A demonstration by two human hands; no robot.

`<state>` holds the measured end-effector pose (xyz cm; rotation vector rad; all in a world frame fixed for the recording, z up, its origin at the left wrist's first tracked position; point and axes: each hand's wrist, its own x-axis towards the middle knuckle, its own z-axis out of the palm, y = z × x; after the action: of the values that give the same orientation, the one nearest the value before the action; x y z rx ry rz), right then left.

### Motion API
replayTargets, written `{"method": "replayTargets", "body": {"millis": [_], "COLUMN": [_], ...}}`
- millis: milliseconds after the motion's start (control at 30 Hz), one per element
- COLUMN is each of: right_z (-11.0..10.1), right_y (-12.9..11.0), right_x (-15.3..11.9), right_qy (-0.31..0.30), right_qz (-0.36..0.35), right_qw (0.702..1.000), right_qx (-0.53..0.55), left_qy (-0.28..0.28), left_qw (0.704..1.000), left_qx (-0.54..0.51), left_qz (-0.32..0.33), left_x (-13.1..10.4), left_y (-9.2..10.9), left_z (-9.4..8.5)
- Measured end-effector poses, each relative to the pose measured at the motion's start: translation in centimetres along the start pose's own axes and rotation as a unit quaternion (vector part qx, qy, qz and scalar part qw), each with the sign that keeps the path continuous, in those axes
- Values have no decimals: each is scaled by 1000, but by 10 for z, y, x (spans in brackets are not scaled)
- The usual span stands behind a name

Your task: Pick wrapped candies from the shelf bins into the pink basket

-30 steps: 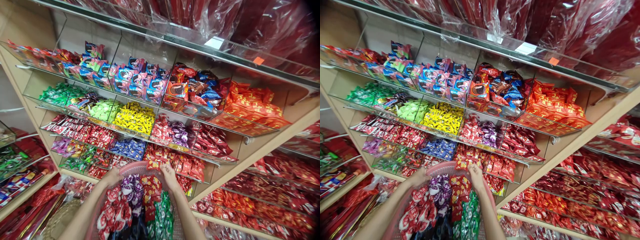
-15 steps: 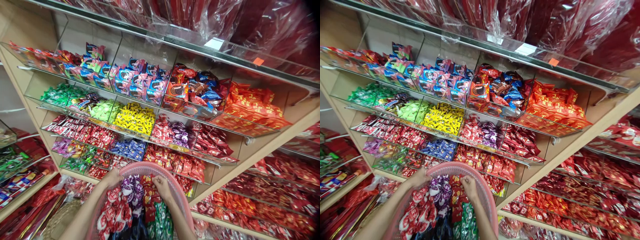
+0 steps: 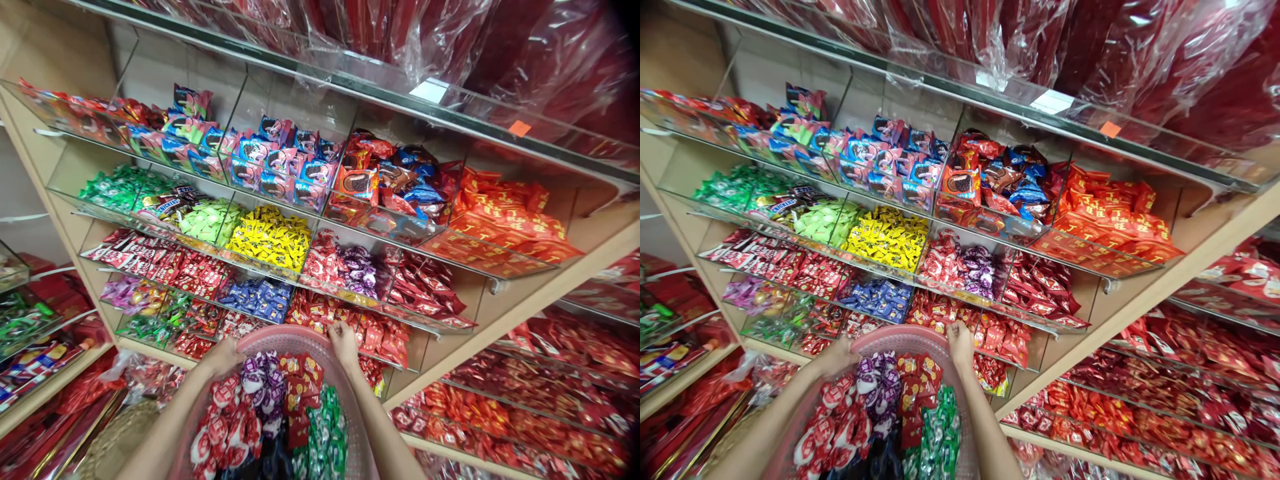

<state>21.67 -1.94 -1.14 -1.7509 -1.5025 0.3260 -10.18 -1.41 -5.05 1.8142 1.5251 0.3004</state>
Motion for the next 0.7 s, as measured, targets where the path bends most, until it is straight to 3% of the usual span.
{"method": "replayTargets", "body": {"millis": [200, 400, 700], "right_z": [8, 19, 33], "right_y": [14, 15, 21], "right_x": [27, 36, 41], "right_qy": [-2, 0, 16], "right_qz": [71, 141, 145], "right_qw": [995, 984, 987], "right_qx": [-70, -112, -67], "left_qy": [10, 6, 4], "left_qw": [1000, 1000, 1000], "left_qx": [1, 14, 3], "left_qz": [-5, -3, -3], "left_x": [3, 2, 4], "left_y": [-3, -1, -4], "left_z": [2, 0, 2]}}
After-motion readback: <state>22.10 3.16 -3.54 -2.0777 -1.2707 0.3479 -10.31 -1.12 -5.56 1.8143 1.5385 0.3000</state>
